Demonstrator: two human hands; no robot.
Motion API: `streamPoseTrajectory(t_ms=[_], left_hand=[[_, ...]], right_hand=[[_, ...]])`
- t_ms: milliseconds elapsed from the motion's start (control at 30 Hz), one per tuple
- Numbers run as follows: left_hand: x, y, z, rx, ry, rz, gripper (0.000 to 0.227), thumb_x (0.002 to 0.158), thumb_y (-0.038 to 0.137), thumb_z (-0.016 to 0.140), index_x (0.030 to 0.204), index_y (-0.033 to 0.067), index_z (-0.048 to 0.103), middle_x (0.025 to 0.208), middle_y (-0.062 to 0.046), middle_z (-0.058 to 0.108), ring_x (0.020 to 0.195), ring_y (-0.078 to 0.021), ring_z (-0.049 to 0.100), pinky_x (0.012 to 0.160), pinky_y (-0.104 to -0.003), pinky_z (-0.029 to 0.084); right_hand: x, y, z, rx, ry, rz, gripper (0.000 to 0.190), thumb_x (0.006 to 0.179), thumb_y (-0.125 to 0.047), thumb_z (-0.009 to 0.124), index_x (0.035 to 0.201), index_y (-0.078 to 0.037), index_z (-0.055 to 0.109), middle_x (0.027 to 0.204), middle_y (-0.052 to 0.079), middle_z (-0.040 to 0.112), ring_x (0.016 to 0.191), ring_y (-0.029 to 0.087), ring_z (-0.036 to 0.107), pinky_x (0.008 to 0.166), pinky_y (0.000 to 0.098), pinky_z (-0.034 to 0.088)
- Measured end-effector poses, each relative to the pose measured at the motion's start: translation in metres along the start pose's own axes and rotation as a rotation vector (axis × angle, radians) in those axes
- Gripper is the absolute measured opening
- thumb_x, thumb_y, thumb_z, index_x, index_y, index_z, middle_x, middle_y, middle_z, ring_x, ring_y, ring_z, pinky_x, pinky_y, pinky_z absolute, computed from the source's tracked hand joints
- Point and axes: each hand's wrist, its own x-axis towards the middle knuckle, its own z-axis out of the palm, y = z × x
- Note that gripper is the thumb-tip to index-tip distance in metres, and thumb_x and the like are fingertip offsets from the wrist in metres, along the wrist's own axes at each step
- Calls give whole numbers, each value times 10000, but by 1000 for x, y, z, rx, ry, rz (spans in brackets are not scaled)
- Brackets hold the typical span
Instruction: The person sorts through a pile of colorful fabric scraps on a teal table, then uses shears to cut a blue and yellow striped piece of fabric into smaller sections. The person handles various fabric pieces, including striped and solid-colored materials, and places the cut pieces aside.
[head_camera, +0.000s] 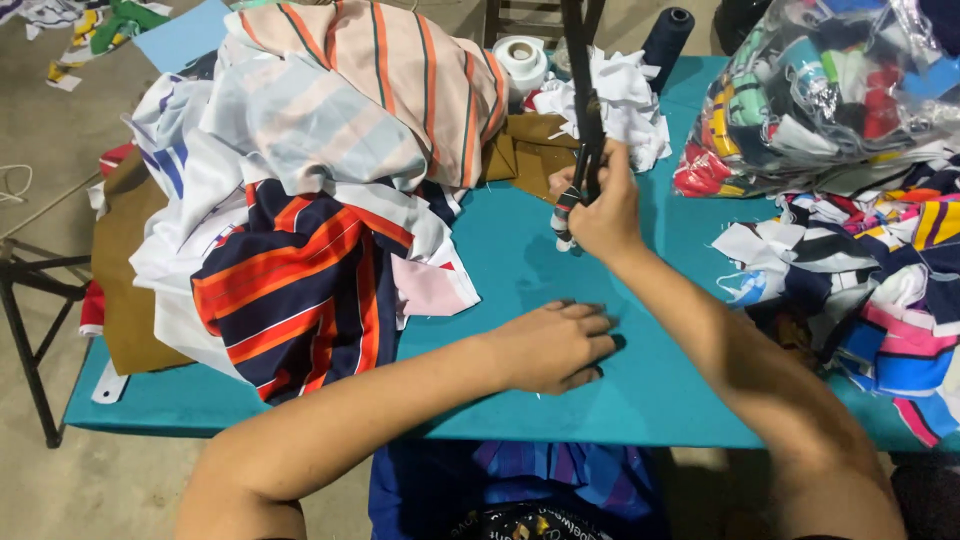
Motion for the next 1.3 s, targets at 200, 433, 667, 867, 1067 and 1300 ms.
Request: streamPoseTrajectory(t_ms=[200, 433, 667, 867, 1067, 1300], left_hand=[[12, -78, -57, 255, 544, 258, 217, 915, 188, 690, 814, 2, 642, 742, -174, 624, 686, -374, 622, 583, -456, 546], [-26, -149, -135, 368, 614, -22, 190, 939, 206, 738, 866, 56, 646, 811, -123, 651, 743, -339, 627, 617, -448, 526], [-91, -201, -185, 511, 694, -384, 183, 967, 225, 795, 926, 118, 652, 892, -64, 682, 810, -298, 634, 656, -438, 504], [-125, -167, -183, 553, 672, -590, 219, 996, 265, 806, 962, 101, 664, 912, -86, 675, 873, -321, 595, 684, -451, 471], [-166, -74, -125, 503, 527, -522, 384, 915, 313, 768, 1156, 40, 647, 1418, -229, 538, 1355, -441, 478, 1144, -636, 330], [-216, -15, -99, 474, 856, -744, 339, 976, 221, 744, 1242, 28, 663, 1484, -284, 486, 1418, -485, 425, 1183, -590, 394]], right_hand=[[-17, 17, -8, -178, -73, 156, 555, 908, -237, 839, 1270, -5, 488, 874, 179, 766, 831, 365, 746, 775, 470, 568], [-19, 24, 1, -76, -19, 126, 440, 860, -52, 851, 1175, -64, 543, 794, 130, 757, 682, 262, 748, 686, 340, 595], [-18, 27, -10, -285, -96, 30, 566, 729, -16, 866, 1217, -128, 600, 821, 40, 771, 796, 283, 753, 766, 351, 582], [13, 7, -57, -537, -419, 292, 671, 738, 29, 697, 1386, -86, 564, 983, 93, 741, 955, 253, 697, 739, 375, 571], [27, 23, -87, -660, -499, 438, 628, 777, -39, 667, 1402, -67, 609, 1237, 186, 707, 886, 327, 686, 779, 458, 562], [46, -5, -96, -1207, -1077, 540, 774, 823, -598, 740, 1392, -134, 496, 1268, 163, 713, 1172, 383, 673, 891, 497, 539]])
